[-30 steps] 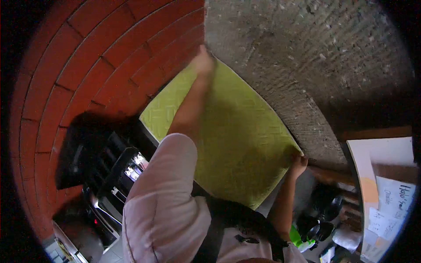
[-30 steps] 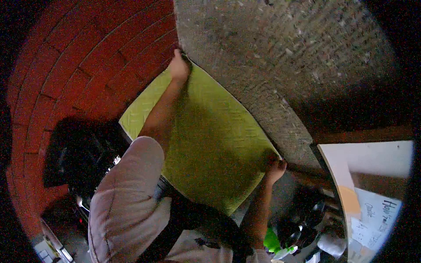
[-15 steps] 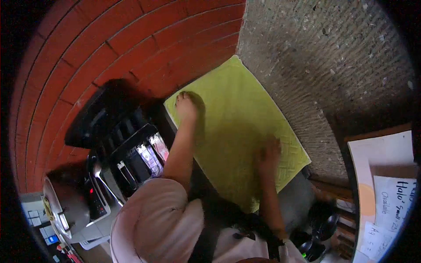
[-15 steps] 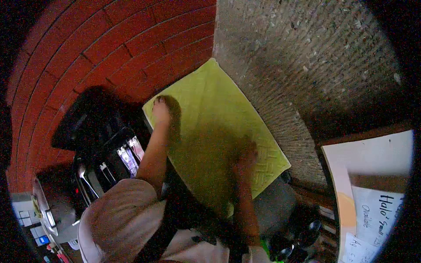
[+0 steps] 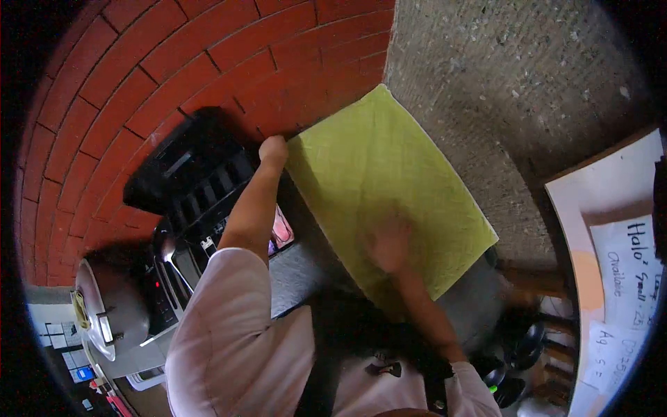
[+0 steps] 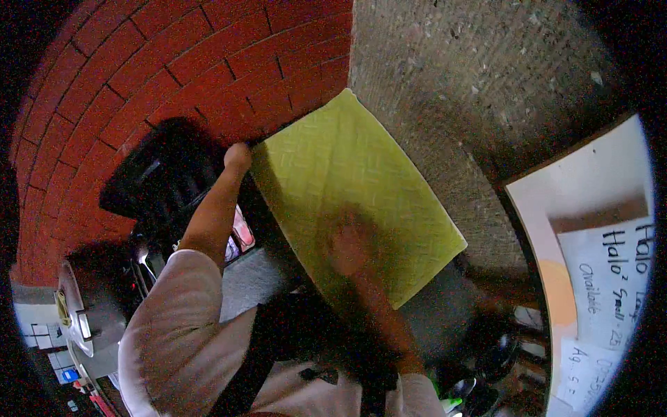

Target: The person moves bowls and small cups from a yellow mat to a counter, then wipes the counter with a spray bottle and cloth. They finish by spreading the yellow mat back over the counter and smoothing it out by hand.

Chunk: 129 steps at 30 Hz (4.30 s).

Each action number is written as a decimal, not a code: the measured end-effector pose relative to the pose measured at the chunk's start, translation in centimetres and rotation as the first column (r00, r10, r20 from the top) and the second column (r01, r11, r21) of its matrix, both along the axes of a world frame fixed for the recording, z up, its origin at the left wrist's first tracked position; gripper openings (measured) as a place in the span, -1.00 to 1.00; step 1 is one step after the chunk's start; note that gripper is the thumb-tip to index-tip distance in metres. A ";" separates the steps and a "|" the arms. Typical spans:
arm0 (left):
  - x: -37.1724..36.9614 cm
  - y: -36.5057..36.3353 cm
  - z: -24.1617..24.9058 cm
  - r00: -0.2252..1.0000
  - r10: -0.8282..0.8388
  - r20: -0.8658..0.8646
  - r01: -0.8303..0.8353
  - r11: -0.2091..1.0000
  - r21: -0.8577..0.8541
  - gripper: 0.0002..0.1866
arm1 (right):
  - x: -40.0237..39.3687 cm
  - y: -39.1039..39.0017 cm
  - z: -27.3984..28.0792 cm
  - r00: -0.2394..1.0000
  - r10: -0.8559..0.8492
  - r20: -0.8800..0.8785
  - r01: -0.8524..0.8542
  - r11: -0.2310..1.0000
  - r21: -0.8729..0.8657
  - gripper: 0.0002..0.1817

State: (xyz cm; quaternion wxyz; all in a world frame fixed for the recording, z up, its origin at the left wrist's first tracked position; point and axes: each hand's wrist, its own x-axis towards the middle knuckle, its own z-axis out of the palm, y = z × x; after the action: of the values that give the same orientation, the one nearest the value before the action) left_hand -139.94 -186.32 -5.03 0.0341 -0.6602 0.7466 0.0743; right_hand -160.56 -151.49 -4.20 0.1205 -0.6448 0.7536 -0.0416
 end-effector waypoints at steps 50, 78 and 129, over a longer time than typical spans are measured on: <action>-23.8 -0.1 -6.9 0.730 -0.682 -0.044 0.636 0.701 -0.324 -0.25 | -20.2 7.6 -6.4 0.828 -0.557 0.069 0.553 0.789 -0.268 -0.34; -17.9 -3.3 -5.3 0.630 -0.764 -0.138 0.567 0.574 -0.591 -0.75 | -19.7 7.2 -4.9 0.853 -0.521 -0.018 0.479 0.798 -0.367 -0.43; -26.5 2.5 -7.2 0.756 -0.654 -0.021 0.535 0.636 -0.556 -0.39 | -18.8 7.0 -3.0 0.857 -0.513 0.053 0.503 0.808 -0.308 -0.40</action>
State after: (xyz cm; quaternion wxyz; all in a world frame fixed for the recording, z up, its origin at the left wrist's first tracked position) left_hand -166.41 -183.83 -12.27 -0.2050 -0.3461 0.9127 -0.0722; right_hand -179.39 -144.53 -7.17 -0.0103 -0.4312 0.8841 -0.1799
